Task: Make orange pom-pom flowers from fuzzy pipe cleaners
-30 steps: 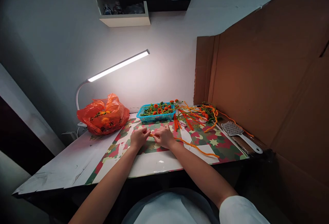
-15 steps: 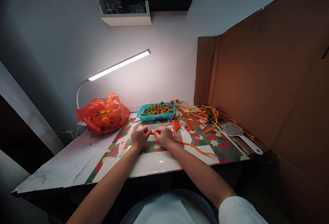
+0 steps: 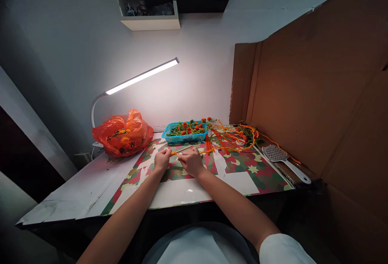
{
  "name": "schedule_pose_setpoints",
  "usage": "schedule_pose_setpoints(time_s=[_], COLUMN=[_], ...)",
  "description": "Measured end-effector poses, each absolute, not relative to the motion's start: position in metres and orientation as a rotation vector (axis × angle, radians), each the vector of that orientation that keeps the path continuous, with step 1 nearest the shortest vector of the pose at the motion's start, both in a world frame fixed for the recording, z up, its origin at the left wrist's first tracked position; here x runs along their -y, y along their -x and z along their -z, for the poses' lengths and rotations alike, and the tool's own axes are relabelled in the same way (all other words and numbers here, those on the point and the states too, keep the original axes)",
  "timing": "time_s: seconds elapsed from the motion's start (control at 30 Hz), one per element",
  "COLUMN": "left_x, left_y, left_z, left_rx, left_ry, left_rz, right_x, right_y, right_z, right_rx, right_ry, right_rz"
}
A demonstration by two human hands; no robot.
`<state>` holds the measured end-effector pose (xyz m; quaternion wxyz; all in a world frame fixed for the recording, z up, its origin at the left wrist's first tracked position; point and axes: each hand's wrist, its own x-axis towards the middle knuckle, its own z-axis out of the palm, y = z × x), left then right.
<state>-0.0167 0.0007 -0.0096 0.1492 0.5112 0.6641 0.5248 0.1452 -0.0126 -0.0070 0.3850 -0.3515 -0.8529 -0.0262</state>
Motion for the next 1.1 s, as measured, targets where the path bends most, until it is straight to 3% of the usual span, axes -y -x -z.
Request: schedule_pose_setpoints(time_s=[0.23,0.37,0.67,0.87,1.1], left_x=[-0.001,0.002,0.007,0.013,0.013], left_y=[0.016,0.019,0.019,0.011,0.018], left_z=[0.006,0.006,0.001,-0.007,-0.002], left_rx=[-1.609,-1.517,-1.808,-2.133,-2.127], left_ry=[-1.491,-1.746,-2.085,-1.88,-1.612], left_rz=[-1.544,-1.358,-1.045,-1.164,-1.445], right_x=[0.006,-0.003,0.008,0.013,0.021], right_y=[-0.154,-0.166,-0.164,-0.156,-0.145], right_z=[0.0,-0.002,-0.004,-0.003,0.003], right_rx=[2.022,2.073,2.17,2.164,2.188], right_ry=[0.915,0.896,0.946,1.005,0.906], right_rz=[-0.33,-0.548,-0.139,-0.038,-0.079])
